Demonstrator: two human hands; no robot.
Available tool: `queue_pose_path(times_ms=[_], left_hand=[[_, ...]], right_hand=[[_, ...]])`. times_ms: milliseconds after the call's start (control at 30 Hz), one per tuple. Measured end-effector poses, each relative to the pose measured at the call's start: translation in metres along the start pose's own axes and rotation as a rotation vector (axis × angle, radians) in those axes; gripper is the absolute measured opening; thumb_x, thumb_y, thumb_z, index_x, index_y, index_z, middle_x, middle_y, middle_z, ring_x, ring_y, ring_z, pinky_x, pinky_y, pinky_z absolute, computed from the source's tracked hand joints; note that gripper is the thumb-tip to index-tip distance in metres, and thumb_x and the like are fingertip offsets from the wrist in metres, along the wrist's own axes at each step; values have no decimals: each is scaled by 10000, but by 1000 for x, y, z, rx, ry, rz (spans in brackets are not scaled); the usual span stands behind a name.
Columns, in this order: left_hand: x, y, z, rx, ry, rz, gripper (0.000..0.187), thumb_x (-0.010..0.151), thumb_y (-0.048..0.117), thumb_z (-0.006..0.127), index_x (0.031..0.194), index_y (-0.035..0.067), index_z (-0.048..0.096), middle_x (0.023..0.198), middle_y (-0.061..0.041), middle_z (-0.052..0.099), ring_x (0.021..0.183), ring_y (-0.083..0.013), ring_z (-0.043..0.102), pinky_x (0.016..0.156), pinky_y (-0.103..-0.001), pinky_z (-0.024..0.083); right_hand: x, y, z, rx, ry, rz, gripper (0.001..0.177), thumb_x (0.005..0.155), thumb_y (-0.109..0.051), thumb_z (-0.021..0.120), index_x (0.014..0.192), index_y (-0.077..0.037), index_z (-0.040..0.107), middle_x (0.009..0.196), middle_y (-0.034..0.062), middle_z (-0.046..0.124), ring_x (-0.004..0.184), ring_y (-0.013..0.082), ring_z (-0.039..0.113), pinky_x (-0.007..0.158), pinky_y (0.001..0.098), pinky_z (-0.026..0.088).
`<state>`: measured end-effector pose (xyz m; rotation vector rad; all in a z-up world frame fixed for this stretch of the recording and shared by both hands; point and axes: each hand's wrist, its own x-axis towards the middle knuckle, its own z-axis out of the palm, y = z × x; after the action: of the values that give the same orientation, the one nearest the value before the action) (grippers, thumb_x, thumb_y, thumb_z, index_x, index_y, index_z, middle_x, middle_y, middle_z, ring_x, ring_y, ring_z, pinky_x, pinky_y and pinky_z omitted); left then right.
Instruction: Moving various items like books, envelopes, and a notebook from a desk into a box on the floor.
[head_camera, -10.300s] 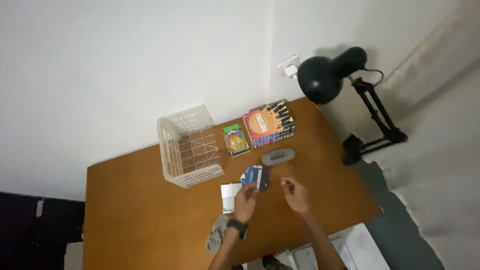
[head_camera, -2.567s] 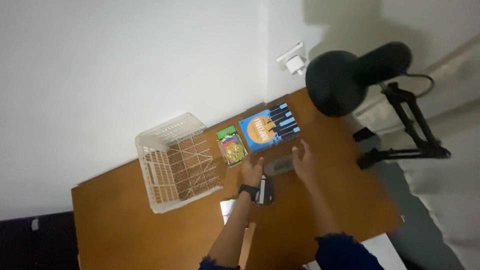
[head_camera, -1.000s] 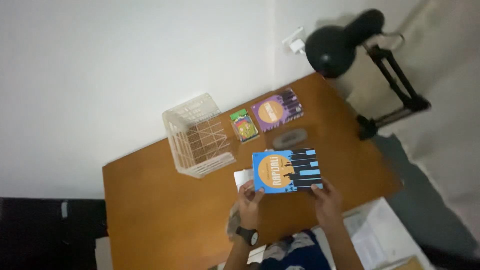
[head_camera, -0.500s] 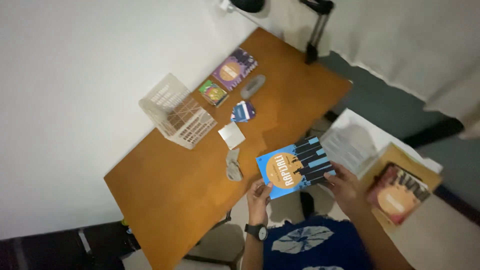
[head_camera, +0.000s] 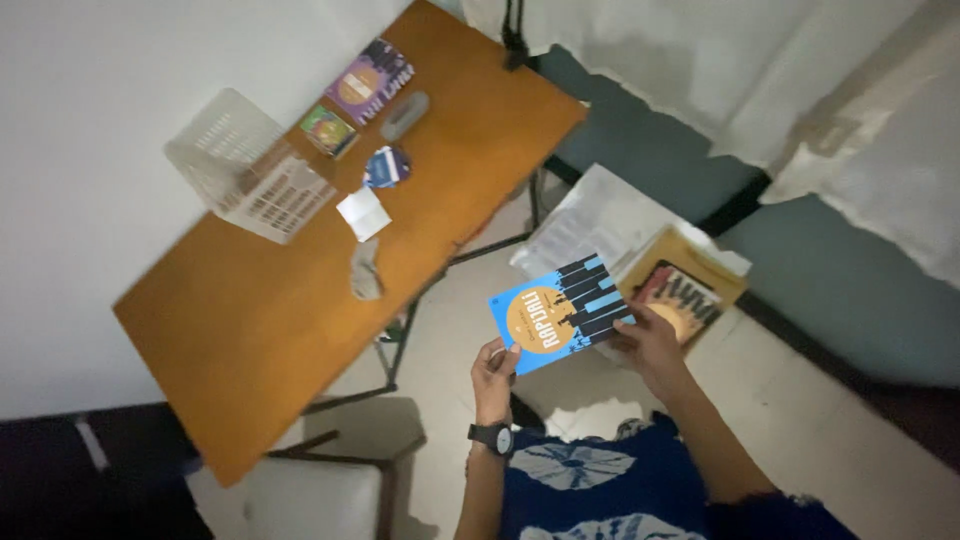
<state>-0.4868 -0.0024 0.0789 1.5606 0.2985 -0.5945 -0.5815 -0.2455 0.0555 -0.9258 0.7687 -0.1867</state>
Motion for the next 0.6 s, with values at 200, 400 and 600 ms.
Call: queue_pose_path(times_ms=[200,400,600], left_hand=[[1,-160,98,-69,-8,157,324,895,182,791,1154,-3,733,965,-46,748,832,-97,661,711,-253,530],[-38,-280,190,-26,12,26,389,908,196,789,1237,-3,729,853,-85,700,667,-128,597,562,-279,477],[-41,-306,229,156,24,-224,459,868,184,765,1275,-3,666,937,-59,757,718,-137,699,602,-293,579]], right_hand=[[-10,-14,-146,-152,17,65,406,901,-51,682,1296,32,630,1063,123,685,862,287,673,757,441,571],[-19,-32,-259,-291,18,155,414,925,-133,687,1311,10,647,1043,120,693,917,238,681,907,445,559],[4,-18,-309,-291,67,270,408,946,-60,644,1345,9,595,1086,88,669,939,244,682,869,416,580]])
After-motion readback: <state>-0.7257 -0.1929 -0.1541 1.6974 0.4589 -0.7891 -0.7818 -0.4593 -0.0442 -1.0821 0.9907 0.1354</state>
